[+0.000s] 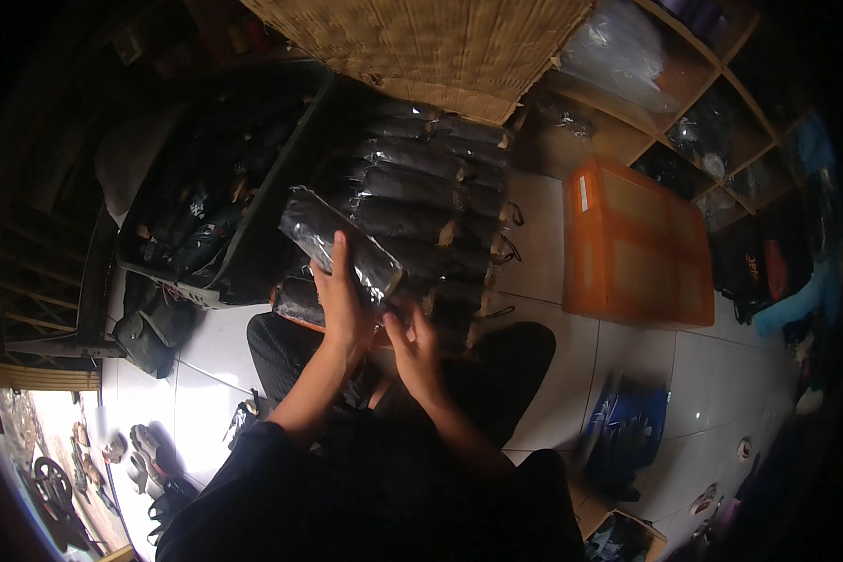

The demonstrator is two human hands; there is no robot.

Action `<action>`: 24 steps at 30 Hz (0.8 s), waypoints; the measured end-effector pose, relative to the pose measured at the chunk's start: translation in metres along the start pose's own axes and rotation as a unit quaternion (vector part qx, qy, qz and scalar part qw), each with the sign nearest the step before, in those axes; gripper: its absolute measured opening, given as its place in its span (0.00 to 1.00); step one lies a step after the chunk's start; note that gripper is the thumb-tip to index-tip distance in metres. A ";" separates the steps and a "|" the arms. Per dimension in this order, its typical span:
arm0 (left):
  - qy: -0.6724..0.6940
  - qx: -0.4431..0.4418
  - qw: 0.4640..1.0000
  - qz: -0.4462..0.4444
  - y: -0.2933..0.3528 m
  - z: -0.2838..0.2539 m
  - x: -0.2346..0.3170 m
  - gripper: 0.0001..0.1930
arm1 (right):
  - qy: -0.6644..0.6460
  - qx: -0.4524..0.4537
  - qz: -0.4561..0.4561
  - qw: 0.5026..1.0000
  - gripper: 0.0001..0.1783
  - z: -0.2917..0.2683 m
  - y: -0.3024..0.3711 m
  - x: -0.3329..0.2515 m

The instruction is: The person sits on the floor and packs multiple folded, plastic-wrapped clothing items into a cardboard box. They arrange the items in neat rows, then close the box flaps. Finally, they pick up a small fabric pouch from a nearby basket and examine it.

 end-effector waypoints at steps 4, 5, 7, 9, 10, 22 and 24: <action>-0.021 0.016 0.999 0.020 -0.010 0.005 0.005 0.32 | 0.026 0.001 -0.044 0.999 0.10 -0.013 0.001 -0.020; -0.024 0.015 0.999 0.019 -0.010 0.003 0.003 0.33 | 0.054 0.020 -0.086 0.995 0.09 -0.016 0.001 -0.029; -0.029 0.014 0.999 0.016 -0.009 -0.002 -0.005 0.34 | 0.156 0.063 -0.181 0.969 0.07 -0.013 -0.002 -0.057; -0.029 0.010 1.000 0.004 -0.004 -0.004 -0.008 0.35 | 0.283 0.033 -0.344 0.895 0.08 0.008 -0.003 -0.093; -0.027 0.007 1.000 -0.001 -0.002 -0.004 -0.009 0.35 | 0.274 0.025 -0.337 0.900 0.11 0.011 -0.005 -0.095; 0.027 -0.019 0.998 -0.057 0.006 -0.004 -0.030 0.31 | 0.283 0.095 -0.293 0.908 0.31 -0.001 -0.013 -0.091; 0.026 -0.023 0.996 -0.080 0.006 0.002 -0.030 0.30 | 0.109 0.012 -0.137 0.985 0.37 -0.010 -0.043 -0.065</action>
Point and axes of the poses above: each hand's wrist, its own y-axis away from the middle knuckle, its own z-axis out of the palm, x = y × z, the point moved 9 cm from there along -y, towards the middle knuckle, and after that the axes turned 6 degrees about -y, right-handed, at the moved point
